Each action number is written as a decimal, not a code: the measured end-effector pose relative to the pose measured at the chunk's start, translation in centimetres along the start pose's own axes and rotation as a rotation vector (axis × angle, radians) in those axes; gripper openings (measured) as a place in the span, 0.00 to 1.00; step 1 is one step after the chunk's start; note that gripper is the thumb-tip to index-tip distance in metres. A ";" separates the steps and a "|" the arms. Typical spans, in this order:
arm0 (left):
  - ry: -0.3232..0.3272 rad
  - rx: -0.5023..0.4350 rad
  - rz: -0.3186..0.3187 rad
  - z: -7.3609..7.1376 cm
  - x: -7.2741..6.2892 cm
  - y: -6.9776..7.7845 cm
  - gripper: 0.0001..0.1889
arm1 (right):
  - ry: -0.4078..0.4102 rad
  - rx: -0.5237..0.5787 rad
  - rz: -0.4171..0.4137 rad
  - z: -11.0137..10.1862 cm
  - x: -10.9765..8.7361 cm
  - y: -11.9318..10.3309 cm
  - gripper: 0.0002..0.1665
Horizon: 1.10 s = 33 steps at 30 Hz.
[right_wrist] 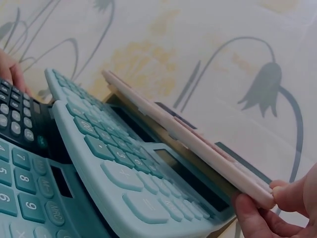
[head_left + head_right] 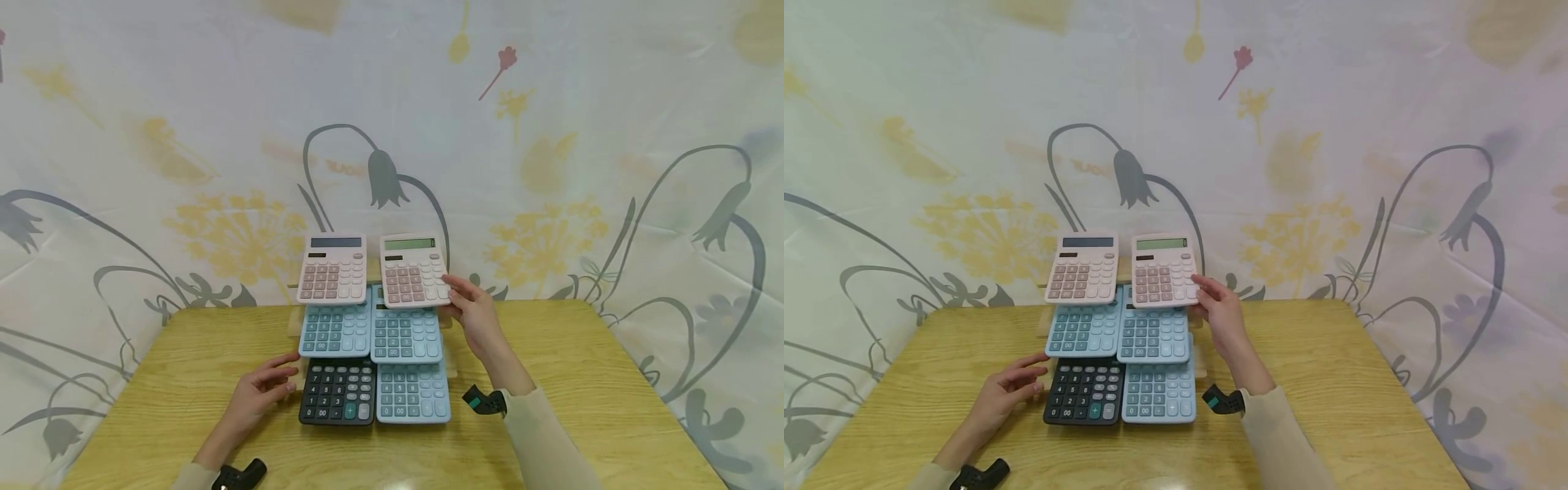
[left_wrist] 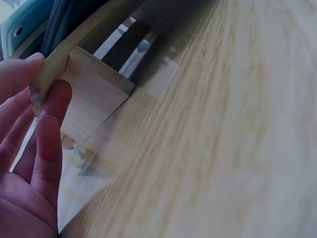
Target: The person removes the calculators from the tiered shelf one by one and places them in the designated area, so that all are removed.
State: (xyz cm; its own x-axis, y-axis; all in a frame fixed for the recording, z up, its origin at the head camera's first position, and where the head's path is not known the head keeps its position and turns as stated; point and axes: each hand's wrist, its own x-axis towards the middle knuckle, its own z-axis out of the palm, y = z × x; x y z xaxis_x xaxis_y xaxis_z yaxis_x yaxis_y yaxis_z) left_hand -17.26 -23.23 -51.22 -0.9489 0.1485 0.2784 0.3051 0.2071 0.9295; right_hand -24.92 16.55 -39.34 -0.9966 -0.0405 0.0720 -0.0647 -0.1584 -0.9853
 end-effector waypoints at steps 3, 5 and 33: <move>-0.007 -0.010 0.007 0.0 0.0 0.0 0.12 | 0.007 -0.001 0.001 -0.1 -0.2 0.0 0.22; -0.007 -0.018 0.004 0.1 0.0 0.0 0.12 | 0.014 0.000 0.004 -0.3 -0.3 -0.1 0.22; -0.005 -0.011 0.004 0.1 0.1 0.6 0.12 | 0.095 0.048 -0.043 -5.3 -2.0 -1.3 0.25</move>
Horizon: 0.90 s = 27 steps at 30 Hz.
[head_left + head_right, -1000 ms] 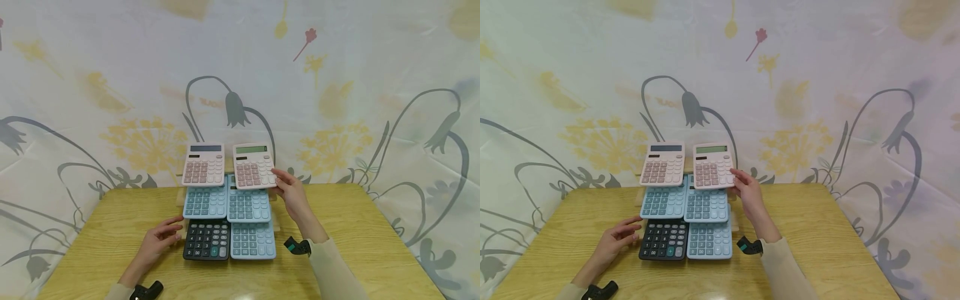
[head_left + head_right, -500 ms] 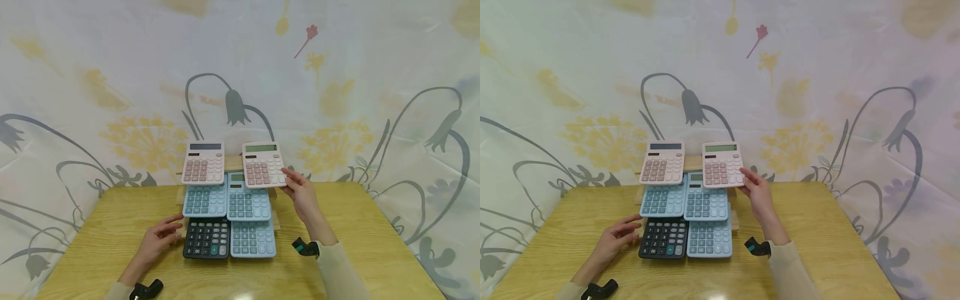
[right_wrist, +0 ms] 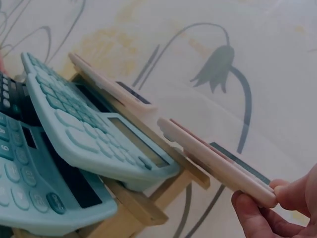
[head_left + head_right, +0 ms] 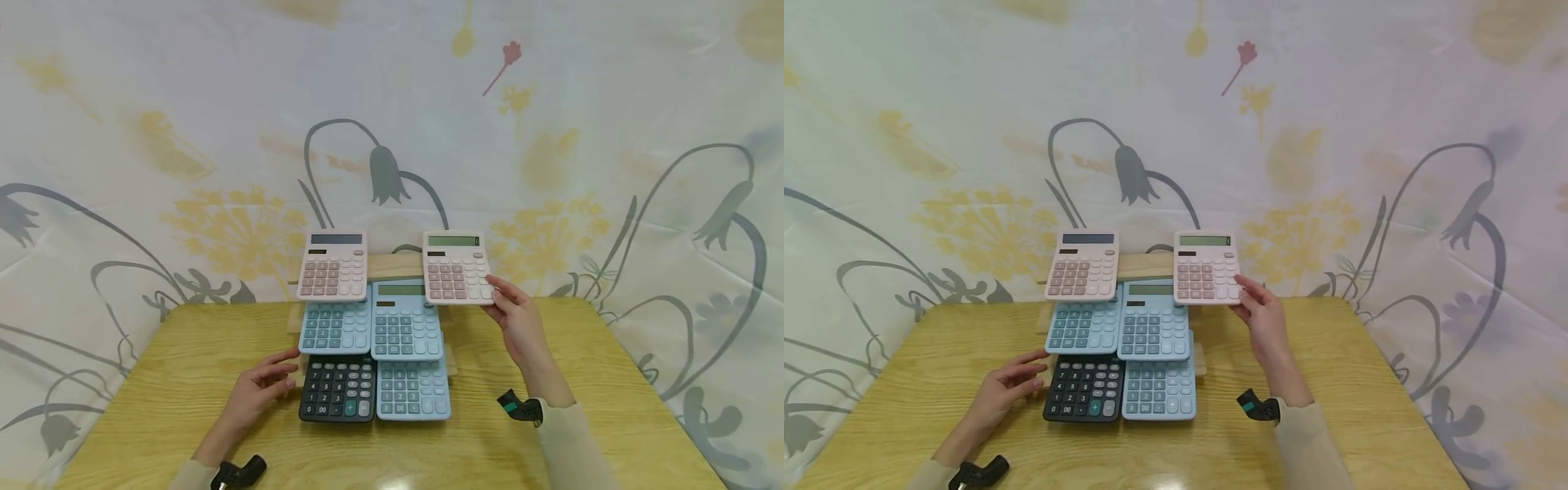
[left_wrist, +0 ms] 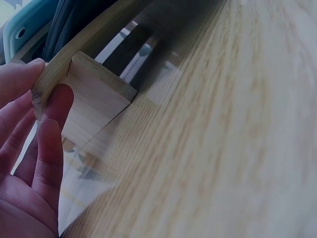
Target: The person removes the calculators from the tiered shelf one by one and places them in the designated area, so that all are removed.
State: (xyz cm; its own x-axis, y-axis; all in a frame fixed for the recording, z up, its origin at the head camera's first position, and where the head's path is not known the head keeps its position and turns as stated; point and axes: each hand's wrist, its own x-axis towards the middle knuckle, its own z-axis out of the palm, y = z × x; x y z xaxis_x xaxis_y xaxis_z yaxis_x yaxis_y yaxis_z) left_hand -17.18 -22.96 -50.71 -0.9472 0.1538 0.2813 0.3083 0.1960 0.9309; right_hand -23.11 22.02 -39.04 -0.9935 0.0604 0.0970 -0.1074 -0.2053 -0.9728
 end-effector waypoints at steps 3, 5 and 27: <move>0.008 0.004 -0.010 0.0 0.0 0.0 0.12 | 0.010 0.012 0.005 -0.7 -0.1 -0.1 0.26; 0.011 0.004 -0.018 0.1 0.0 0.0 0.12 | 0.019 0.019 0.004 -1.1 -0.2 -0.1 0.26; 0.016 -0.002 0.018 0.1 0.1 -0.2 0.11 | 0.088 0.024 0.005 -5.5 -0.8 1.2 0.24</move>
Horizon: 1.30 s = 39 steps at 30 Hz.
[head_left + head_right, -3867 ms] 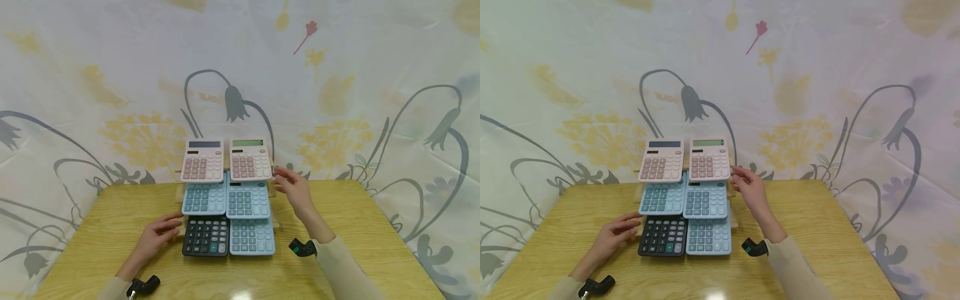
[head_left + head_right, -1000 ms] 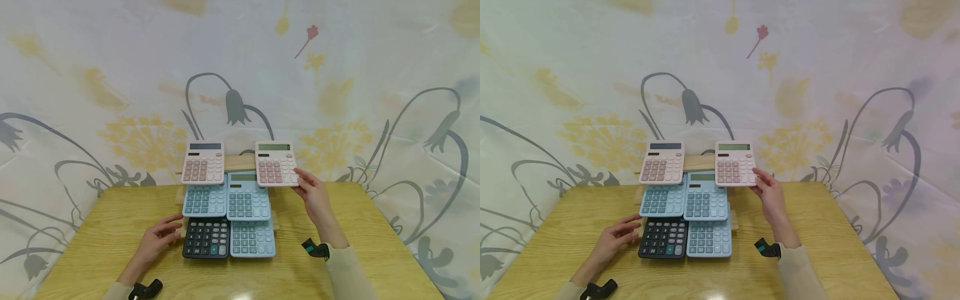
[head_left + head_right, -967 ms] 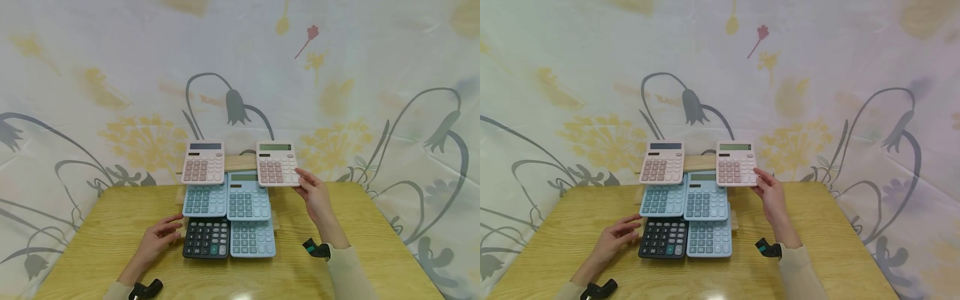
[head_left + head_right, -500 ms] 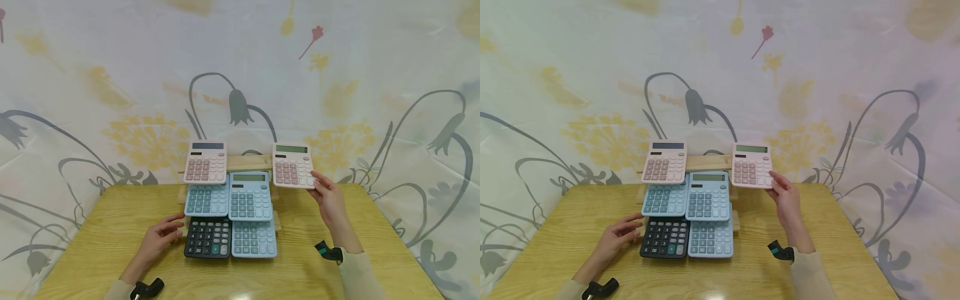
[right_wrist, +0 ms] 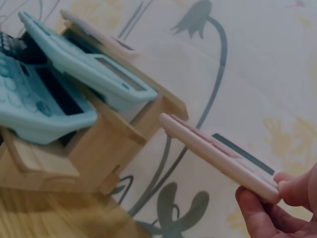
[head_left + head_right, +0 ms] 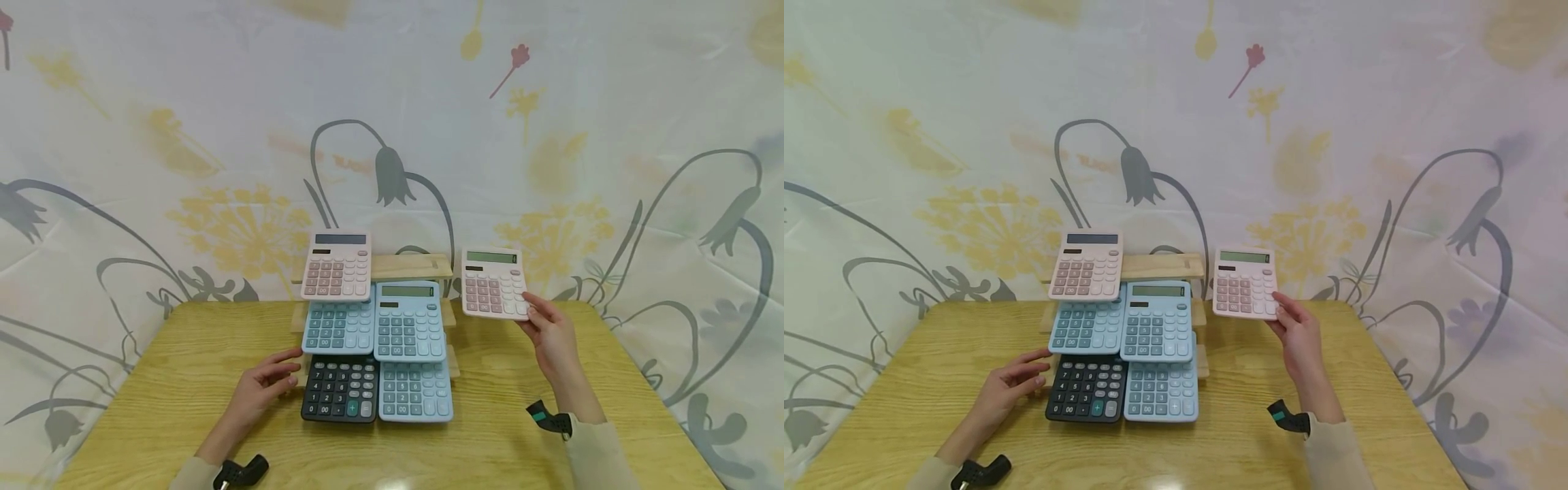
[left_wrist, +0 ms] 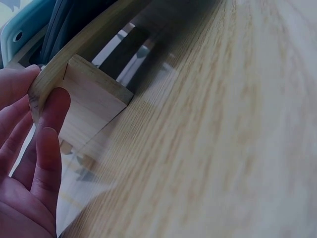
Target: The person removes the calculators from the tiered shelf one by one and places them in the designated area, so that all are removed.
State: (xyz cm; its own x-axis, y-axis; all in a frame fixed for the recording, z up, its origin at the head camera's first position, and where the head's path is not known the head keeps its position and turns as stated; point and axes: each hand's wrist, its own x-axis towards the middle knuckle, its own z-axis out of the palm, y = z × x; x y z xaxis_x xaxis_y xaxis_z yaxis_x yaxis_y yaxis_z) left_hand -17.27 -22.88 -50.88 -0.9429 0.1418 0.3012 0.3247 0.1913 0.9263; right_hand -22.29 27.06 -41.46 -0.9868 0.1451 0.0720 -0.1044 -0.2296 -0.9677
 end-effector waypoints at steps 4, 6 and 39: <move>-0.003 -0.001 0.013 0.0 0.0 -0.1 0.11 | 0.017 -0.027 0.015 -0.6 -0.1 0.7 0.24; -0.003 -0.001 0.016 0.0 0.0 -0.1 0.11 | 0.023 -0.039 0.026 -0.9 0.0 1.1 0.24; 0.000 -0.027 -0.018 0.1 -0.1 0.3 0.10 | -0.019 -0.238 0.237 -2.4 -0.3 7.2 0.26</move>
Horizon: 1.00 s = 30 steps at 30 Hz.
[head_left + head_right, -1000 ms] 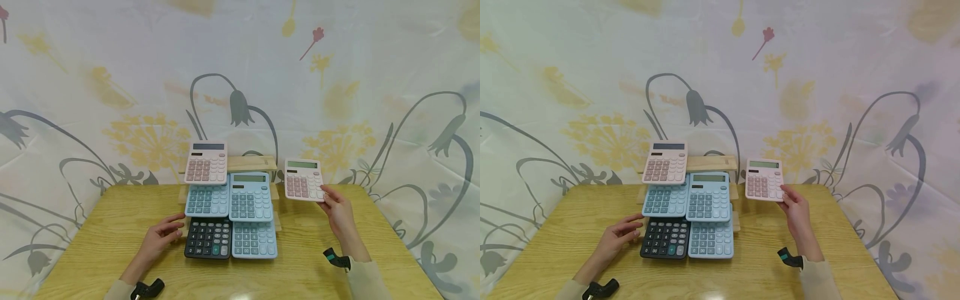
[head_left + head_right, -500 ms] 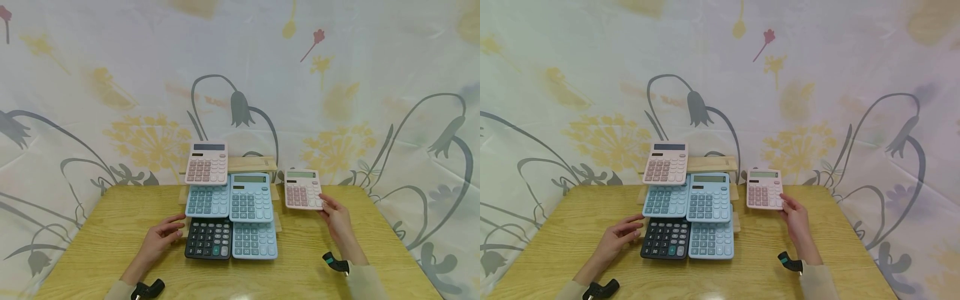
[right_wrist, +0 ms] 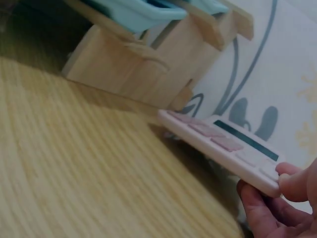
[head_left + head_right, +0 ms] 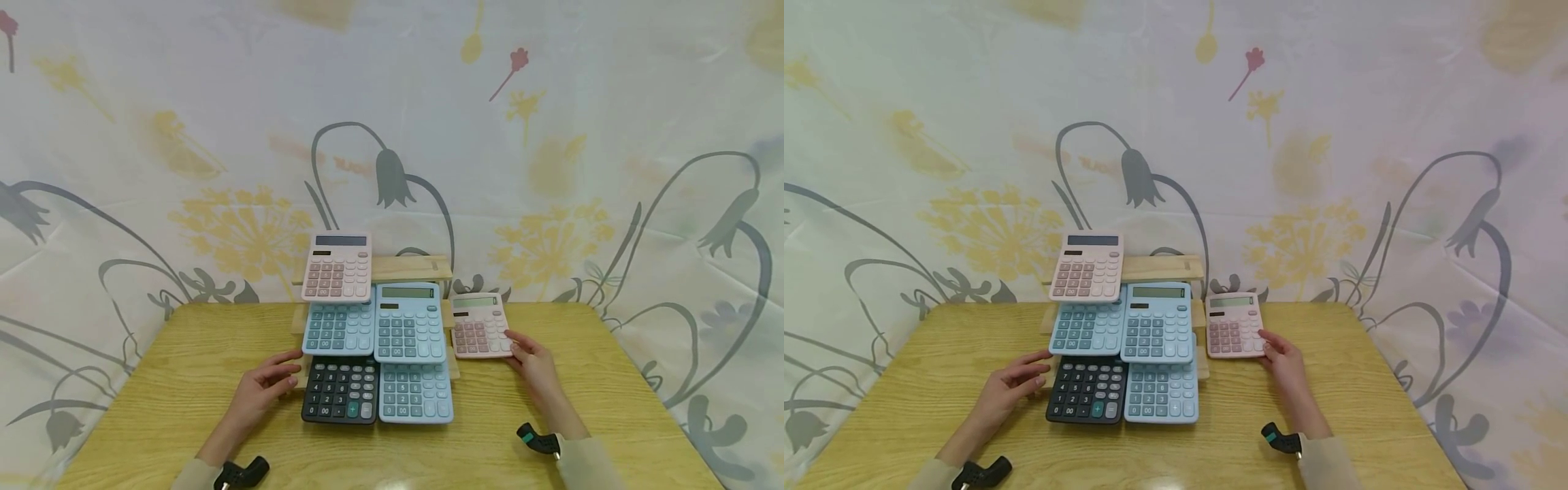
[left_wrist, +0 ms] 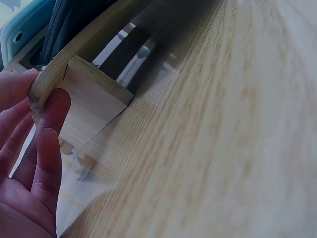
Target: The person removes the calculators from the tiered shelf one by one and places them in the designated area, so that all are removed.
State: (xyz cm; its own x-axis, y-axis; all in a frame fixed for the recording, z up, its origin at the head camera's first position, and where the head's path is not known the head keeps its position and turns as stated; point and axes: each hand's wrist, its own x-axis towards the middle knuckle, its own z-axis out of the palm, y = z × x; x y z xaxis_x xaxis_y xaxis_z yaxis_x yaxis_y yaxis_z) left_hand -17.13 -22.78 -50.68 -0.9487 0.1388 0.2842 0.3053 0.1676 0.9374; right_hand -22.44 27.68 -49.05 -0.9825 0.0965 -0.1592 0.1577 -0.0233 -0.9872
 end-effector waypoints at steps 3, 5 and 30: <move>-0.001 0.002 -0.006 0.1 0.0 0.0 0.11 | 0.002 -0.013 -0.006 0.3 0.0 0.2 0.26; 0.002 0.006 -0.007 0.1 0.1 0.0 0.11 | 0.012 -0.035 -0.018 0.6 0.1 0.3 0.25; 0.024 0.020 0.016 0.1 0.0 -0.4 0.09 | 0.222 -0.429 -0.245 2.3 -0.6 1.9 0.18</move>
State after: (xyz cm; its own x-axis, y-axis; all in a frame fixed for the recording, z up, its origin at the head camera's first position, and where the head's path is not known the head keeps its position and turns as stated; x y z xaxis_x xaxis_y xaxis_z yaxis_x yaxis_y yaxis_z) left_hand -17.25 -22.73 -51.03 -0.9453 0.1179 0.3043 0.3219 0.1850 0.9285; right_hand -21.78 25.24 -50.83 -0.9583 0.2574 0.1239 -0.0011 0.4305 -0.9026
